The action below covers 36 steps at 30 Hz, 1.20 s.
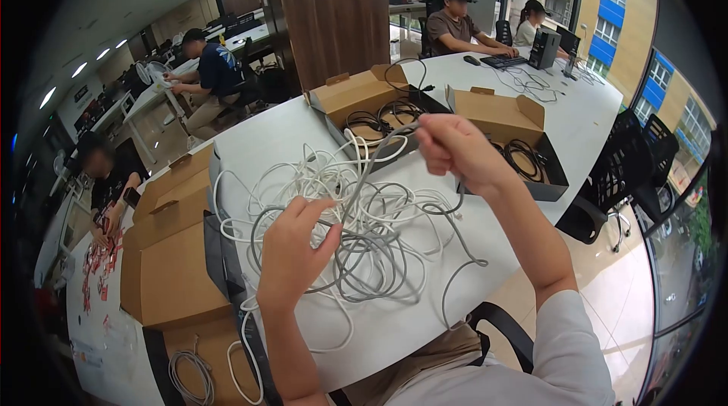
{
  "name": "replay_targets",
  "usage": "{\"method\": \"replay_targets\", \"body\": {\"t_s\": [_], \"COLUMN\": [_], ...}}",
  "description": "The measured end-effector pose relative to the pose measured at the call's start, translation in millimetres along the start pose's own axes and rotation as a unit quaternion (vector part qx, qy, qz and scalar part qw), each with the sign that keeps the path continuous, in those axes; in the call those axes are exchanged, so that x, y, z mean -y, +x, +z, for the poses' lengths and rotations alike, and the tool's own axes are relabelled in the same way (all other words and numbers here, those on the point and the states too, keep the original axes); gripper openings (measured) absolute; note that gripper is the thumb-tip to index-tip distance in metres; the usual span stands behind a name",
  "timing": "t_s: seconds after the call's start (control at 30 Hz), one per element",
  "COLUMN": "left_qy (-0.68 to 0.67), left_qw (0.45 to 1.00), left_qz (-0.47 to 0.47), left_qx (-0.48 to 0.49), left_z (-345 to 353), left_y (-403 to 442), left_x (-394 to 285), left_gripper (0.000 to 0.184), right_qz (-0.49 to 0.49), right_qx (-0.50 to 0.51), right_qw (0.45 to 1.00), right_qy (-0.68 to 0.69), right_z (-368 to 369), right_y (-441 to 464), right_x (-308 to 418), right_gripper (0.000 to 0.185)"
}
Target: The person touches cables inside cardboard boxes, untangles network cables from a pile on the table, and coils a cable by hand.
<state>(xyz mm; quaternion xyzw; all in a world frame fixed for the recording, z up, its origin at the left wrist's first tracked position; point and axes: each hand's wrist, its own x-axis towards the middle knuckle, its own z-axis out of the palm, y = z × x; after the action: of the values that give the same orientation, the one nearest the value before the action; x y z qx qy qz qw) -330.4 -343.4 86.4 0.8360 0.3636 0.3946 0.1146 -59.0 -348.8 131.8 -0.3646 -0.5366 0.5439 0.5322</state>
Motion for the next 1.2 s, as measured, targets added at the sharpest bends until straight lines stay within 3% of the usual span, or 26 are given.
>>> {"method": "replay_targets", "body": {"t_s": [0.1,0.2,0.3,0.5,0.6,0.63,0.83,0.93,1.03,1.17,1.2], "left_qy": [0.013,0.035,0.046,0.125,0.074,0.067,0.233,0.215,-0.019,-0.252,-0.262], "left_qw": [0.999,0.998,0.99,0.976,0.934,0.922,0.931,0.943,0.99,0.946,0.939], "left_qz": [-0.028,-0.049,-0.125,-0.172,-0.317,-0.355,-0.239,-0.22,-0.13,-0.09,-0.106], "left_qx": [0.043,0.024,0.041,-0.039,-0.145,-0.138,-0.145,-0.123,-0.056,0.181,0.194], "left_z": [-4,-6,-21,-44,-62,-74,-50,-40,-14,21,30], "left_y": [-6,-6,-10,-29,-39,-40,-47,-22,-7,-5,-7], "left_x": [27,46,57,93,128,127,149,79,35,9,10], "left_gripper": [0.017,0.014,0.014,0.015,0.015,0.018,0.059,0.063,0.056,0.043,0.036], "right_qz": [-0.055,-0.109,-0.167,-0.261,-0.337,-0.328,-0.245,-0.252,-0.243,-0.225,-0.225], "right_qx": [-0.046,-0.09,-0.119,-0.187,-0.205,-0.215,-0.21,-0.173,-0.158,-0.158,-0.171], "right_qw": [0.995,0.984,0.969,0.93,0.884,0.89,0.936,0.946,0.954,0.959,0.957], "right_qy": [0.072,0.113,0.136,0.18,0.251,0.234,0.14,0.107,0.077,0.067,0.062], "right_z": [-14,-17,-28,-37,-74,-77,-64,-43,-14,6,6], "right_y": [1,2,3,-1,-7,-6,-10,-8,-7,2,6], "right_x": [7,17,27,49,65,64,42,40,38,22,15], "right_gripper": [0.029,0.028,0.027,0.023,0.022,0.023,0.026,0.028,0.03,0.032,0.035]}}
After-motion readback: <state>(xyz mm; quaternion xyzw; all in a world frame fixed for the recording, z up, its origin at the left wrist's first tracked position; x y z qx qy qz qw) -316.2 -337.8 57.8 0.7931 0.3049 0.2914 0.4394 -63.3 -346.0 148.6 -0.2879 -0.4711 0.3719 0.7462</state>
